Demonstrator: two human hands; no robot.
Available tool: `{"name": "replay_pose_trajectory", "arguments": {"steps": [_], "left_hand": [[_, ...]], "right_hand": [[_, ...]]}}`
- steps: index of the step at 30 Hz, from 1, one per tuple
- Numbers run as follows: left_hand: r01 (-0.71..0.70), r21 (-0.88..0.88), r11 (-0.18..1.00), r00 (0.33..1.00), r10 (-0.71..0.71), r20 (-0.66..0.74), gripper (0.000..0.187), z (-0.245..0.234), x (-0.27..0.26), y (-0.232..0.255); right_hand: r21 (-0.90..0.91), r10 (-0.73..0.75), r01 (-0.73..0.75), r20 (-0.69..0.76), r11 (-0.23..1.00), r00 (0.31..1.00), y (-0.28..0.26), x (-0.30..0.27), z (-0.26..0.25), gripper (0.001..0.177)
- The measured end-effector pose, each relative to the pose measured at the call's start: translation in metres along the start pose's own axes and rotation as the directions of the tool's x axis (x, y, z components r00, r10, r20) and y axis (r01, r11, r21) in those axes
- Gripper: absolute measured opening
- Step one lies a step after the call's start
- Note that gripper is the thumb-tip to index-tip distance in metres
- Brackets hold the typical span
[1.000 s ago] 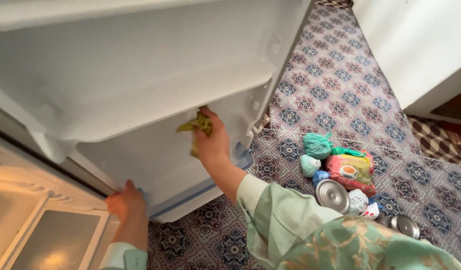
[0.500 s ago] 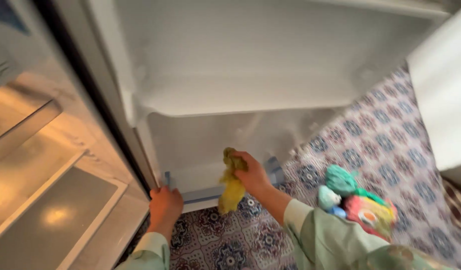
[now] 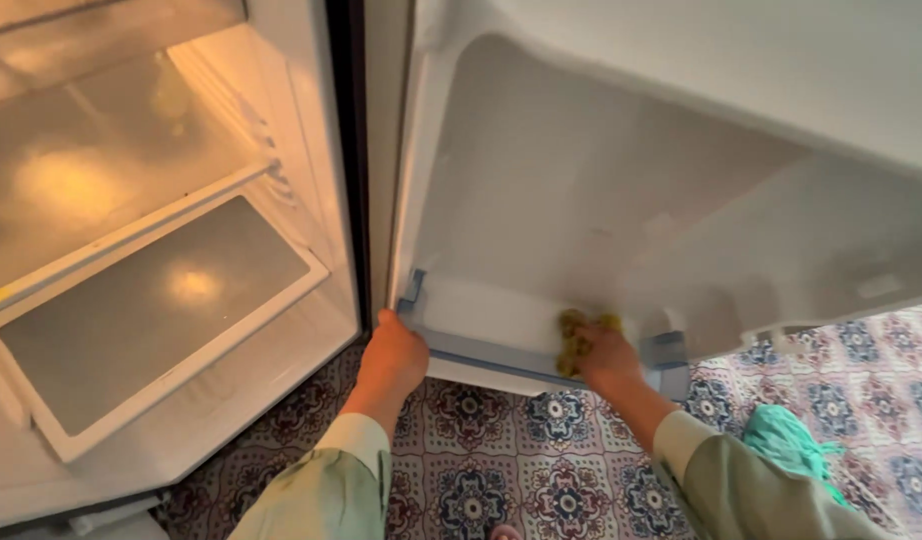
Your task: Cleaning the interior and door of a refrigerator using a cloth and cleaning solution.
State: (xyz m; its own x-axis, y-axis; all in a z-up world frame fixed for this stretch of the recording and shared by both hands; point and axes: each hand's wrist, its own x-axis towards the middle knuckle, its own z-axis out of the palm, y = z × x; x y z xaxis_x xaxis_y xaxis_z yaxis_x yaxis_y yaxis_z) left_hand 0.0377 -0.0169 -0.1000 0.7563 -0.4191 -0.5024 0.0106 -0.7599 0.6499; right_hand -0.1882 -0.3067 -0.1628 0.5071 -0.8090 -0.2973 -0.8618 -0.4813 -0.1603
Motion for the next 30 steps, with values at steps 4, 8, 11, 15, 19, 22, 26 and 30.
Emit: {"name": "replay_pose_trajectory", "arguments": {"steps": [4, 8, 11, 15, 19, 22, 26, 30], "left_hand": [[-0.054, 0.005, 0.999, 0.999, 0.054, 0.001, 0.037, -0.011, -0.023, 0.007], [-0.077, 0.055, 0.996, 0.997, 0.076, 0.019, 0.035, -0.026, -0.045, 0.022], [-0.04, 0.071, 0.997, 0.999, 0.038, 0.025, 0.037, -0.014, -0.03, 0.014], [0.011, 0.182, 0.983, 0.999, -0.02, 0.045, 0.037, -0.029, -0.024, 0.023], [0.122, -0.068, 0.99, 0.991, -0.125, -0.043, 0.048, -0.012, 0.021, 0.012], [0.123, -0.198, 0.972, 0.982, -0.147, -0.115, 0.053, -0.01, 0.013, 0.02], [0.125, -0.082, 0.989, 0.963, -0.141, -0.23, 0.064, -0.031, -0.04, 0.051], [0.109, 0.007, 0.994, 0.943, -0.101, -0.317, 0.061, -0.018, -0.022, 0.04]], "right_hand": [[0.147, -0.156, 0.172, -0.117, 0.974, 0.981, -0.081, -0.021, 0.001, 0.061], [0.496, -0.359, 0.321, -0.02, 0.807, 0.933, -0.21, -0.067, -0.007, 0.041], [0.08, -0.44, 0.444, -0.059, 0.893, 0.896, -0.236, -0.074, -0.004, 0.031], [0.117, -0.468, 0.462, 0.03, 0.879, 0.883, -0.213, -0.085, -0.047, 0.036], [-0.106, -0.194, 0.196, 0.034, 0.975, 0.981, -0.136, -0.062, -0.055, 0.026], [-0.203, -0.037, 0.033, -0.015, 0.979, 0.999, -0.074, -0.038, -0.06, 0.021], [-0.309, 0.068, -0.126, -0.19, 0.943, 0.979, -0.023, -0.038, -0.049, 0.036], [-0.169, 0.173, -0.203, -0.179, 0.964, 0.969, -0.077, -0.036, -0.037, 0.041]]}}
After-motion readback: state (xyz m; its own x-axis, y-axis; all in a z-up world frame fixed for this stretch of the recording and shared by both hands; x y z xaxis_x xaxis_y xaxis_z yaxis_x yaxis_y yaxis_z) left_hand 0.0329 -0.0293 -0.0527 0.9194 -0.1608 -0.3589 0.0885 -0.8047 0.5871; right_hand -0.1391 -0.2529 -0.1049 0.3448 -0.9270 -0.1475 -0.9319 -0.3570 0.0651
